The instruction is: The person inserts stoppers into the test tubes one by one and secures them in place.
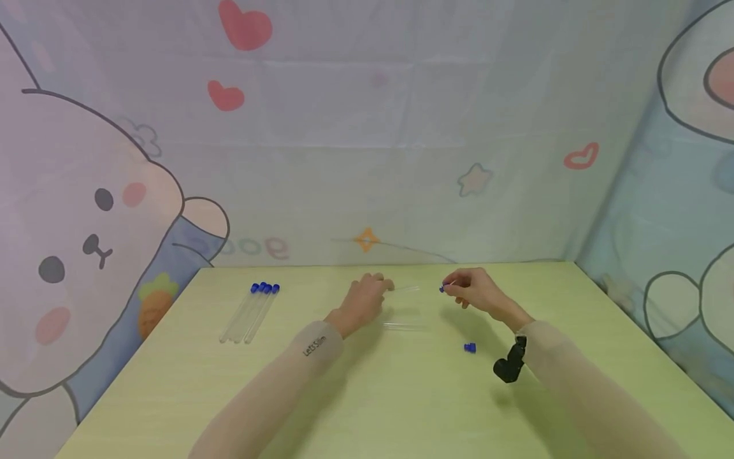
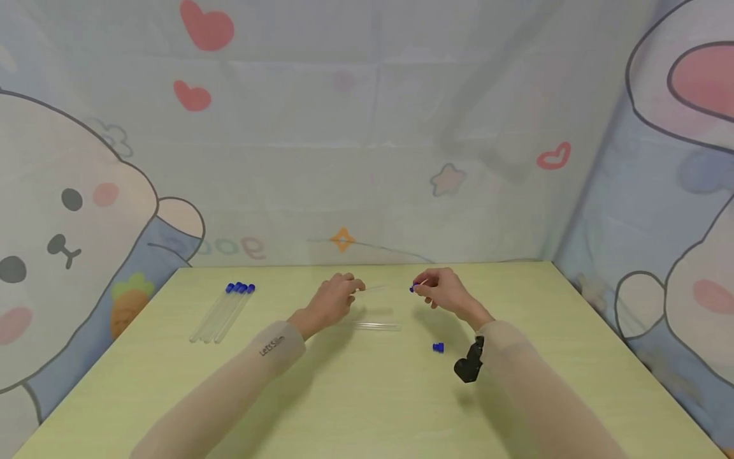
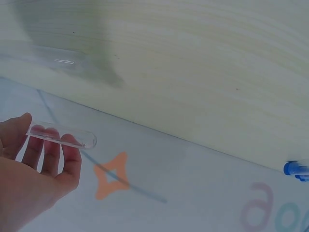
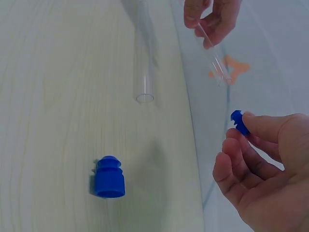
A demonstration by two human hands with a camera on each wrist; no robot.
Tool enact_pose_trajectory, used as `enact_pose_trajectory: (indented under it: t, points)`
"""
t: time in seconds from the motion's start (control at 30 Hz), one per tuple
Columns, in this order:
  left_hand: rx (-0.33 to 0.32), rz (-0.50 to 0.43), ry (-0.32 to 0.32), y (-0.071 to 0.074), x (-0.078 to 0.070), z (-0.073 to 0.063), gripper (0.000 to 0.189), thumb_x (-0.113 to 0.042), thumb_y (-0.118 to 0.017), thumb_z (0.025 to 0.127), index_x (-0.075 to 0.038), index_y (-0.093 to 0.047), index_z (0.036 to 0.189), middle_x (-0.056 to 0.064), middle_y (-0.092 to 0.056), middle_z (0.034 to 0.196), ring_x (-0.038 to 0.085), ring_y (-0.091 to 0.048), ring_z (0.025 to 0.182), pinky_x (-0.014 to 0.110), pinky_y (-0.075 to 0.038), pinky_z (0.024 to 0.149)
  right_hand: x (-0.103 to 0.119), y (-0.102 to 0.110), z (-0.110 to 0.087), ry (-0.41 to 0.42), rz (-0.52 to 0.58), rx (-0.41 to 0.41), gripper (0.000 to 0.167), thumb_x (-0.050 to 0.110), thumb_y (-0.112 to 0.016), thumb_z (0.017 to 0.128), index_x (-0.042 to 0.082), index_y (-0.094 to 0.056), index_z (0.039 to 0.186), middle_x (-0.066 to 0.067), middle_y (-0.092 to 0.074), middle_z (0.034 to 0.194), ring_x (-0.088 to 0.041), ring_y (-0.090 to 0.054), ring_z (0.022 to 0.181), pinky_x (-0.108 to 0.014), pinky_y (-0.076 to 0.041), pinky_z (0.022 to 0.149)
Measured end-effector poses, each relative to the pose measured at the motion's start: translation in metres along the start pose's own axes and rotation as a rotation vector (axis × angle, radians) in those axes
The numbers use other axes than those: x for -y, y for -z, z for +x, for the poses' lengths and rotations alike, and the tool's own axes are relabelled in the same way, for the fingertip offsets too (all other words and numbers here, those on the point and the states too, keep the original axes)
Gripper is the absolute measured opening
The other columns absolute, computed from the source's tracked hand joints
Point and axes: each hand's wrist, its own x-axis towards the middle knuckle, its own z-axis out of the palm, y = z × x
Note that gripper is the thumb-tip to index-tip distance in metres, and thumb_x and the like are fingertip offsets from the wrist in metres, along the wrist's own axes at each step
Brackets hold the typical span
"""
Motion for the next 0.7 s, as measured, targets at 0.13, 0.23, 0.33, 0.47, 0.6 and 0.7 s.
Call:
enact_pose_trajectory:
  t: [0.13,0.23,0.33,0.47,0.6,0.7]
  points:
    - [0.002,-0.011,-0.004,0.000,-0.002,0.000,0.033,0.002,-0.062,0.088,-0.011,-0.065,0.118,0.009,-0.065,0.112,0.028,-0.060,0.102,0.042,-0.053,0.081,0.001,-0.007,0.003,-0.020,0.036,-0.008,0.026,0.012,-0.060,0.094,-0.006,-0.063,0.113,-0.017,-0.068,0.092,-0.033,-0.062,0.080,-0.030,-0.055,0.064]
    - [0.007,-0.011,-0.007,0.000,-0.003,0.001,0.033,0.002,-0.062,0.088,-0.011,-0.065,0.119,0.009,-0.065,0.112,0.028,-0.060,0.102,0.042,-0.053,0.081,0.003,-0.011,0.005,-0.024,0.052,-0.013,0.026,0.012,-0.061,0.094,-0.006,-0.063,0.112,-0.024,-0.067,0.099,-0.034,-0.063,0.082,-0.031,-0.056,0.065]
    - [0.005,-0.010,-0.017,0.000,-0.004,0.001,0.033,0.002,-0.063,0.088,-0.011,-0.065,0.118,0.009,-0.066,0.112,0.027,-0.060,0.101,0.040,-0.053,0.080,0.004,-0.014,0.005,-0.015,0.060,-0.013,0.026,0.011,-0.060,0.095,-0.006,-0.063,0.113,-0.028,-0.067,0.103,-0.037,-0.063,0.083,-0.032,-0.057,0.065]
    - [-0.001,-0.013,-0.038,-0.002,-0.004,0.002,0.034,0.003,-0.064,0.086,-0.011,-0.066,0.118,0.009,-0.066,0.111,0.027,-0.061,0.100,0.037,-0.054,0.077,0.005,-0.016,0.005,-0.008,0.072,-0.014,0.025,0.011,-0.059,0.095,-0.006,-0.063,0.113,-0.031,-0.066,0.105,-0.040,-0.063,0.085,-0.032,-0.057,0.066]
    - [0.003,-0.019,-0.041,-0.003,-0.005,0.001,0.035,0.003,-0.064,0.086,-0.010,-0.066,0.118,0.009,-0.066,0.111,0.027,-0.061,0.100,0.036,-0.054,0.077,0.006,-0.019,0.006,-0.003,0.069,-0.004,0.024,0.011,-0.059,0.095,-0.006,-0.063,0.112,-0.031,-0.066,0.106,-0.042,-0.063,0.087,-0.033,-0.057,0.067]
    - [0.007,-0.028,-0.039,-0.002,-0.006,0.001,0.035,0.003,-0.064,0.086,-0.010,-0.066,0.118,0.009,-0.066,0.111,0.027,-0.061,0.100,0.037,-0.053,0.078,0.006,-0.021,0.007,0.000,0.067,0.000,0.024,0.011,-0.059,0.095,-0.005,-0.063,0.112,-0.030,-0.066,0.107,-0.042,-0.064,0.087,-0.033,-0.057,0.066]
